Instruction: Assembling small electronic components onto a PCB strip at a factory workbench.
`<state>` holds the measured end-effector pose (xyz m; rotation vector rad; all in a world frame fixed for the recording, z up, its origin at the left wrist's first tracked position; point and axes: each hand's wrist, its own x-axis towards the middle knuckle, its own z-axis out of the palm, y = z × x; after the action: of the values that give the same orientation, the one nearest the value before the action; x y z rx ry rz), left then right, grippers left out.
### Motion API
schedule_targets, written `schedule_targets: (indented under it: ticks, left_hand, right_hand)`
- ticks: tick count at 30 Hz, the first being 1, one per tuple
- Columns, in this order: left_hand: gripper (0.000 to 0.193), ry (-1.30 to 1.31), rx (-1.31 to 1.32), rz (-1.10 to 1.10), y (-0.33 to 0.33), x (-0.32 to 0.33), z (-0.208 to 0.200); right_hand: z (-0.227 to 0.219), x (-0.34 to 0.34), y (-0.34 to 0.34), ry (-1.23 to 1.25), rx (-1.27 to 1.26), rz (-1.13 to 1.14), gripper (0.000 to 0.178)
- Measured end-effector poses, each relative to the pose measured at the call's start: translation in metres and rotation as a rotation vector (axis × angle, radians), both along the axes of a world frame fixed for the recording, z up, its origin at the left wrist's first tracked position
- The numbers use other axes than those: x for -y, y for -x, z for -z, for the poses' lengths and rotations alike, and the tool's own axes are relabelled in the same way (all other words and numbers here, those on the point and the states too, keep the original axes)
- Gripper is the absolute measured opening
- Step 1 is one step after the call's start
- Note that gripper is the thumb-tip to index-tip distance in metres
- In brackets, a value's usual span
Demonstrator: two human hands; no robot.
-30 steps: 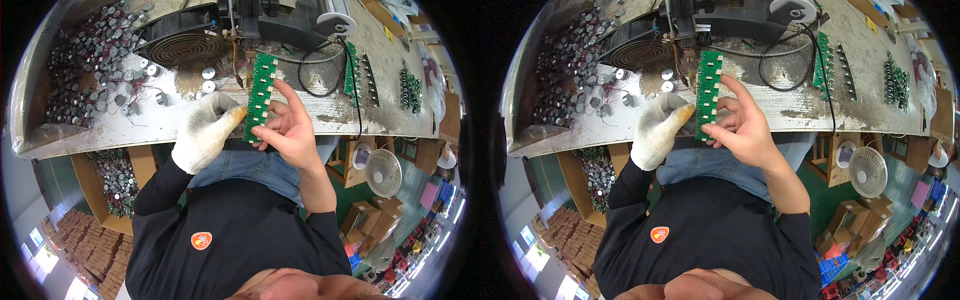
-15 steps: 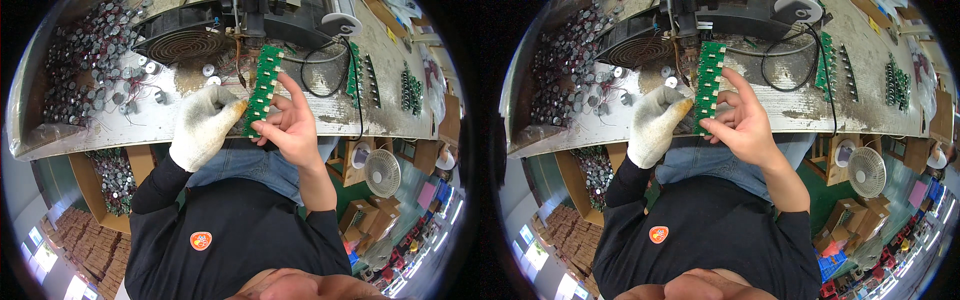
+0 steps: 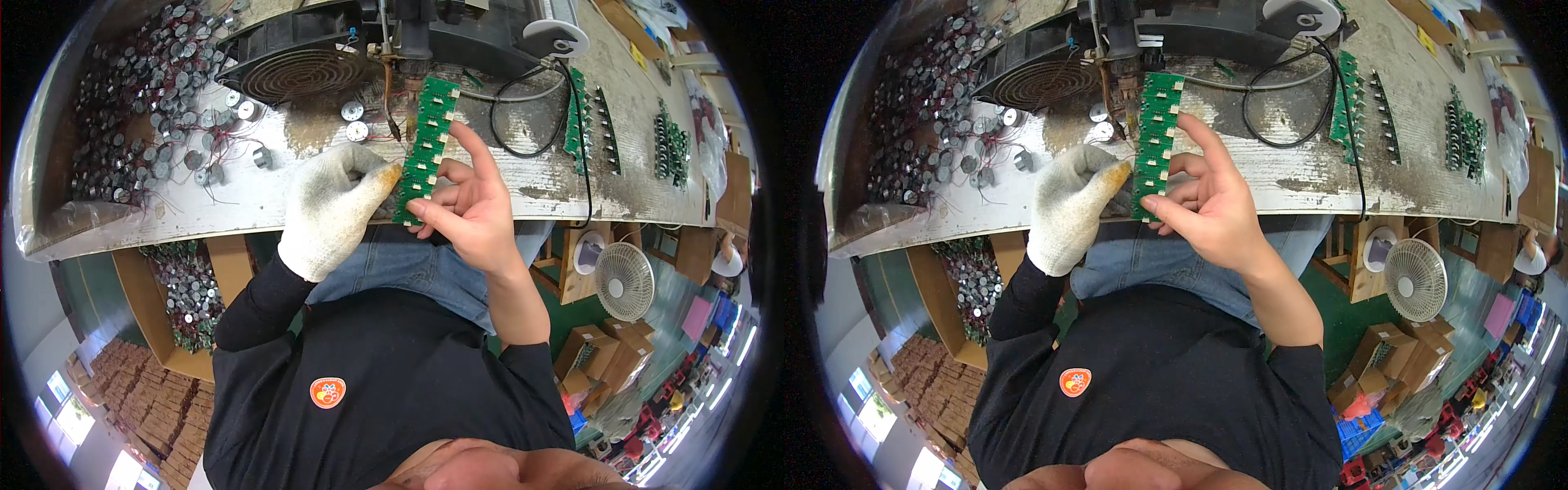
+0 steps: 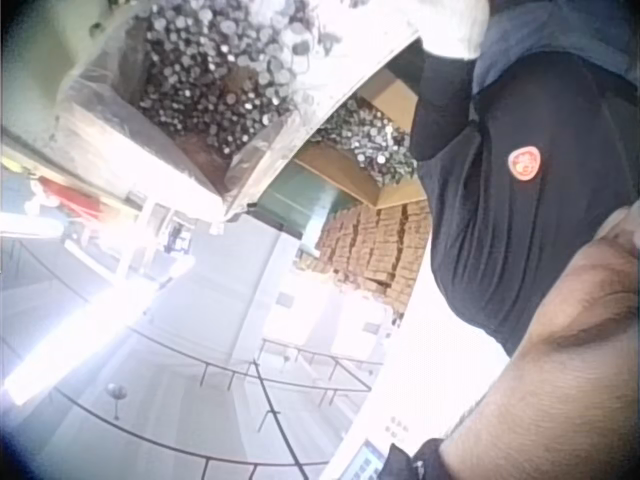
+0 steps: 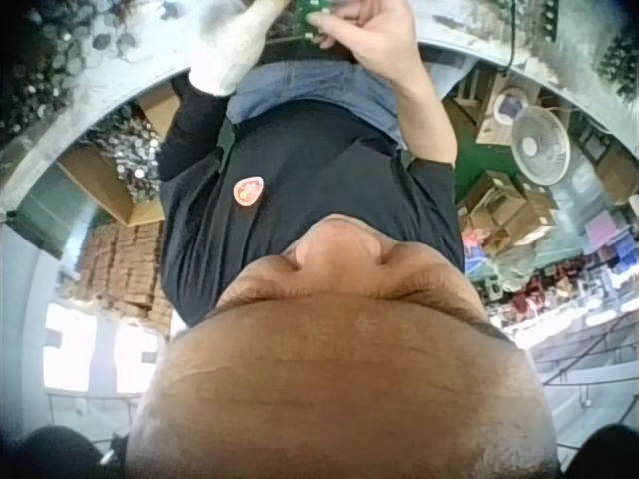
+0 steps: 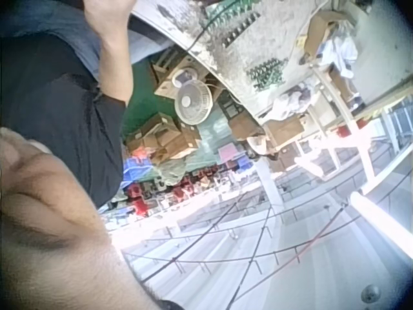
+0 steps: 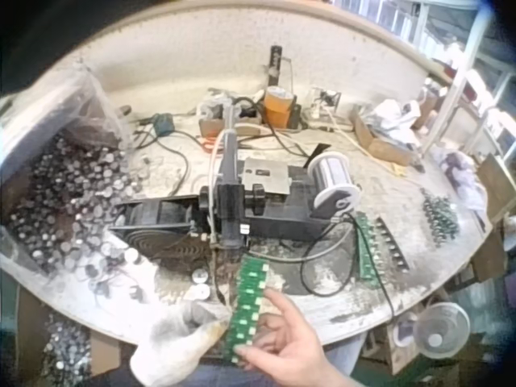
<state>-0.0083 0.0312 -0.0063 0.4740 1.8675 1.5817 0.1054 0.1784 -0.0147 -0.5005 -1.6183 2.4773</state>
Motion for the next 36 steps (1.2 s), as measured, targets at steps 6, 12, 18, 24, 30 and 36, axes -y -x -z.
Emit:
schedule_targets:
  ticks: [6, 12, 18, 24, 30, 36]
  left_hand:
    - [0.019, -0.056, 0.189, -0.065, -0.004, -0.003, -0.01]
    - [0.021, -0.06, 0.132, -0.059, -0.001, -0.002, -0.01]
    - [0.023, -0.069, 0.115, -0.105, -0.002, -0.007, -0.012]
    - [0.023, -0.087, 0.189, -0.111, -0.002, -0.007, -0.013]
    - [0.021, -0.122, 0.179, -0.115, -0.003, -0.007, -0.015]
    - [0.022, -0.14, 0.249, -0.128, -0.004, -0.006, -0.008]
  right_hand:
    - [0.001, -0.001, -0.002, 0.009, -0.009, 0.003, 0.085]
    - [-0.001, 0.001, -0.002, 0.031, -0.011, -0.005, 0.085]
    - [0.001, 0.002, -0.002, 0.028, -0.023, -0.003, 0.086]
    - [-0.001, 0.002, -0.003, 0.03, -0.03, 0.004, 0.086]
    - [-0.005, 0.002, -0.003, 0.019, -0.034, 0.008, 0.085]
    - [0.003, 0.004, -0.004, 0.025, -0.032, 0.006, 0.085]
